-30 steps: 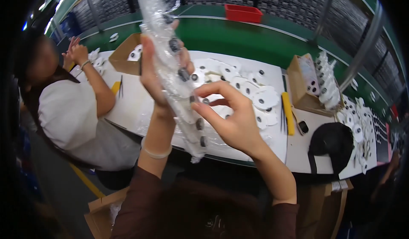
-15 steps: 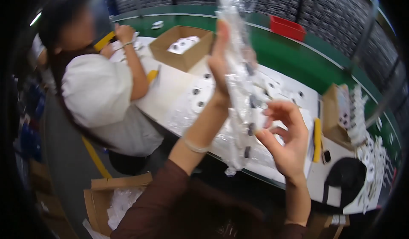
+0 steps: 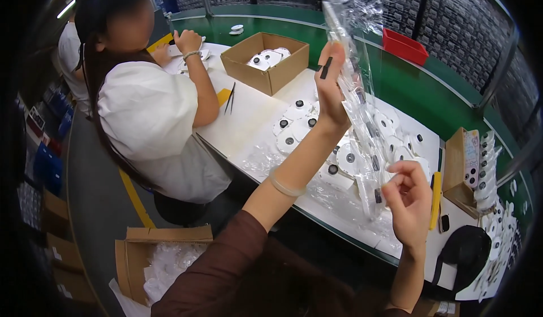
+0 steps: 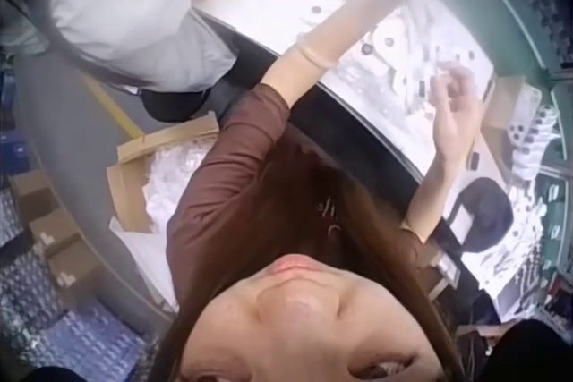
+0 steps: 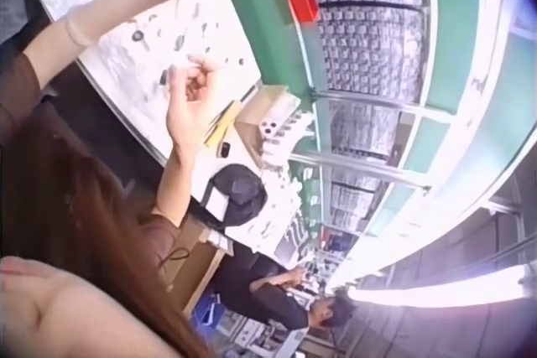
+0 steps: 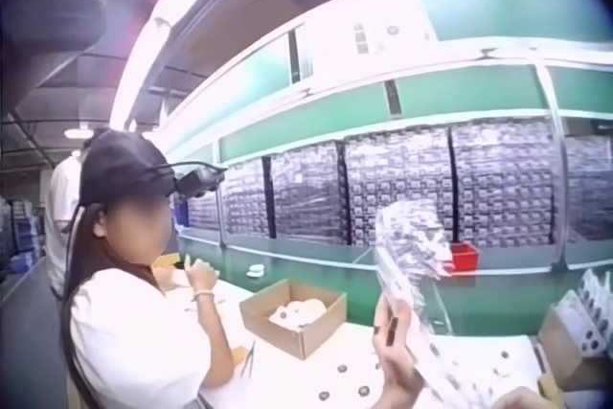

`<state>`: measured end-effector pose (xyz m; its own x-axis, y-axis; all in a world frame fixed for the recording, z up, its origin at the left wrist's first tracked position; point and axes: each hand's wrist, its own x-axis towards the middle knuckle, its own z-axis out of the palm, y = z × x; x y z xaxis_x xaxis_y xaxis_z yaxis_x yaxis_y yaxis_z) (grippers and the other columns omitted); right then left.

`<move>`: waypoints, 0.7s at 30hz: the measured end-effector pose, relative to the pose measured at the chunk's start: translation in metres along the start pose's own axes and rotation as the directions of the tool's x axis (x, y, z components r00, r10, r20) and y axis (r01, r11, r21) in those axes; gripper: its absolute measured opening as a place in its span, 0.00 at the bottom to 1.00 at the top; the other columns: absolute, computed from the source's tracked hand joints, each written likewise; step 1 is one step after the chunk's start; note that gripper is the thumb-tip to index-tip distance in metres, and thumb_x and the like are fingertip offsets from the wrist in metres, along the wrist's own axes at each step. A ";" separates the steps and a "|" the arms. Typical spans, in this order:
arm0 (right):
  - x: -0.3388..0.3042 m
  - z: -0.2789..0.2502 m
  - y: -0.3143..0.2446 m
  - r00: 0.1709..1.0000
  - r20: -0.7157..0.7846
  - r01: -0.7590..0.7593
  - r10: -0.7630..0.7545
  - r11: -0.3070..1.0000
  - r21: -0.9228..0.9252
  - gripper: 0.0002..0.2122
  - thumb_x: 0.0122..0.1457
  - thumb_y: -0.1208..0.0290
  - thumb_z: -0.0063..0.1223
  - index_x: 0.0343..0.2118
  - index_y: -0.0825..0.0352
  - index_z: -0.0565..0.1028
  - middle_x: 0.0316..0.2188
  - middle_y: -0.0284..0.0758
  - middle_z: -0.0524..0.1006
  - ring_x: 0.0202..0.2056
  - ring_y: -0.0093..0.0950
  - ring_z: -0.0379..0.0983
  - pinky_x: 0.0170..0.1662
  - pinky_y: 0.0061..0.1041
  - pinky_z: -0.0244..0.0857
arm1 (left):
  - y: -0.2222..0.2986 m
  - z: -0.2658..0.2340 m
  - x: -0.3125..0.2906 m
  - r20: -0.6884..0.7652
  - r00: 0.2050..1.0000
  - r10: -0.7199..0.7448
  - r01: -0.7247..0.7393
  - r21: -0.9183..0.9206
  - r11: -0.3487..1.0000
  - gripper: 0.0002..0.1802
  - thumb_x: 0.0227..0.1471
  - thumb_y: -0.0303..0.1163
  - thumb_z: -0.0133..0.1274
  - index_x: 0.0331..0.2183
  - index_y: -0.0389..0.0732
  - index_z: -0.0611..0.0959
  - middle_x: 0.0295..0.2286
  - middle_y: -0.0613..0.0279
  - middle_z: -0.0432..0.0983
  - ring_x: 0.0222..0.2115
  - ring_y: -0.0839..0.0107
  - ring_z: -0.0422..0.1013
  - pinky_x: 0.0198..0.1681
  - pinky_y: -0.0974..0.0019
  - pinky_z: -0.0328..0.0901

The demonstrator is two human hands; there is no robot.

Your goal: Placing small circular white components into plastic sleeves on an assembly line.

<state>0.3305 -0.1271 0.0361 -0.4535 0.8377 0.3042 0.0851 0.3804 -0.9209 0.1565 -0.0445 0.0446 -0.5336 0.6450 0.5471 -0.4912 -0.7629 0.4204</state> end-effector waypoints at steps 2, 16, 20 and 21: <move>0.001 -0.009 0.010 0.992 0.107 -0.069 0.072 0.997 -0.030 0.02 0.48 0.77 0.43 0.24 0.69 0.63 0.18 0.27 0.63 0.21 0.13 0.57 0.24 0.09 0.51 | -0.002 -0.002 0.001 -0.024 0.998 -0.057 0.056 -0.057 0.997 0.15 0.47 0.38 0.41 0.37 0.41 0.66 0.21 0.69 0.64 0.18 0.83 0.59 0.18 0.80 0.55; -0.014 -0.033 0.020 0.968 0.240 0.095 -0.070 0.991 -0.094 0.13 0.32 0.74 0.56 0.16 0.66 0.61 0.20 0.30 0.63 0.26 0.21 0.60 0.33 0.16 0.53 | -0.026 -0.019 0.006 -0.093 0.986 -0.137 0.117 -0.192 0.974 0.18 0.49 0.37 0.37 0.41 0.36 0.65 0.35 0.61 0.63 0.36 0.77 0.60 0.38 0.76 0.56; -0.017 -0.020 0.019 0.967 0.090 0.253 -0.238 0.859 -0.445 0.13 0.31 0.76 0.60 0.19 0.66 0.64 0.18 0.30 0.66 0.21 0.19 0.61 0.21 0.14 0.54 | 0.002 -0.017 0.004 0.048 0.985 -0.163 0.169 -0.149 0.974 0.16 0.48 0.44 0.36 0.29 0.41 0.67 0.13 0.65 0.60 0.09 0.77 0.58 0.10 0.76 0.56; -0.019 -0.017 0.014 0.971 0.078 0.237 -0.227 0.853 -0.465 0.13 0.32 0.75 0.60 0.19 0.66 0.65 0.19 0.29 0.66 0.21 0.19 0.61 0.20 0.13 0.54 | 0.005 -0.008 0.002 -0.004 0.979 -0.203 0.200 -0.129 0.971 0.19 0.46 0.50 0.37 0.22 0.43 0.65 0.08 0.66 0.57 0.07 0.76 0.57 0.10 0.75 0.56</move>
<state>0.3556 -0.1311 0.0212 -0.5287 0.6964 0.4853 0.3777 0.7051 -0.6002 0.1473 -0.0469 0.0422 -0.4259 0.7864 0.4475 -0.6726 -0.6060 0.4247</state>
